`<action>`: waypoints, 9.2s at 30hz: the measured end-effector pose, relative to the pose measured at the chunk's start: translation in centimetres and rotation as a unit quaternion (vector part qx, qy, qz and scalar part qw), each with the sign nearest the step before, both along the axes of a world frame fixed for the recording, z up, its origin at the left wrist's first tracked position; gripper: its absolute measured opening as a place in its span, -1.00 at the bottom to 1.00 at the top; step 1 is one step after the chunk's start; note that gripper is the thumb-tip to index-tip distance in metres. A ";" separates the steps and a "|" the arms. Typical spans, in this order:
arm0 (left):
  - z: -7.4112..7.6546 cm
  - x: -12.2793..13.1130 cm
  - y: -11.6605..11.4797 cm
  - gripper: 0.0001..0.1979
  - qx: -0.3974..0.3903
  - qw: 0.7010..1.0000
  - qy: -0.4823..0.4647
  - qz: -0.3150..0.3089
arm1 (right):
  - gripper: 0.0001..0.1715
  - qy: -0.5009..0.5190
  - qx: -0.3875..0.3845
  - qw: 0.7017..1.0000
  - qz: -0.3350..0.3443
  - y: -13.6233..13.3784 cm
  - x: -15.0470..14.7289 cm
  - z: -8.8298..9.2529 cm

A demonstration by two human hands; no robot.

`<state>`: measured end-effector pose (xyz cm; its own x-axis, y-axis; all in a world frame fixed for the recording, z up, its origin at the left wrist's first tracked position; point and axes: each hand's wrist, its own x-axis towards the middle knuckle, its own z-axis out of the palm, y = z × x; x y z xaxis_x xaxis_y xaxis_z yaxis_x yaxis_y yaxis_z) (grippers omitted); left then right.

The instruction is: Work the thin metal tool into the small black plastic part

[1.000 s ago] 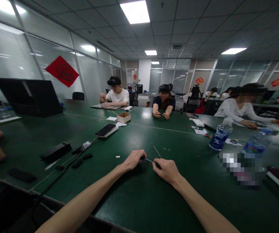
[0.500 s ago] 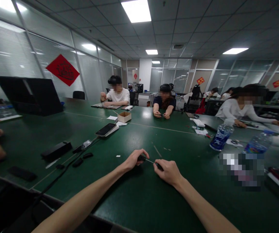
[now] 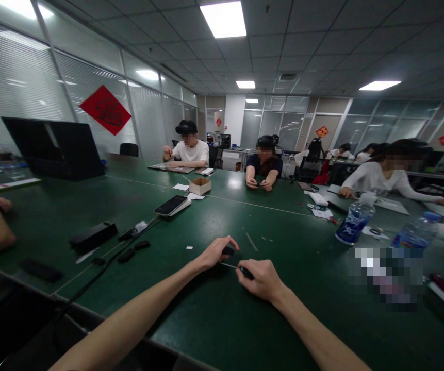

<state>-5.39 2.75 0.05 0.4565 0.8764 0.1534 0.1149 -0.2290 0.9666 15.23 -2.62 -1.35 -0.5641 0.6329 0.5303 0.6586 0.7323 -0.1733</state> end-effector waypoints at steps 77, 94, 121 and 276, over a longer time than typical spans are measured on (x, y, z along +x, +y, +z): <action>0.4 -0.4 0.8 -0.65 0.124 0.992 -0.007 0.000 | -0.62 0.038 -0.069 0.980 -0.181 1.1 1.3 0.3; -0.3 -0.4 1.5 -0.67 0.077 0.994 -0.074 -0.022 | -0.61 0.050 -0.060 0.985 -0.153 0.9 1.6 0.4; -0.7 -0.1 1.9 -0.58 -0.017 0.995 -0.101 -0.017 | -0.67 0.112 -0.045 0.986 -0.113 0.9 1.1 0.7; 1.0 -1.2 0.4 -0.57 0.018 0.968 0.214 -0.133 | -0.68 -0.032 -0.027 0.999 -0.031 -0.4 1.4 1.0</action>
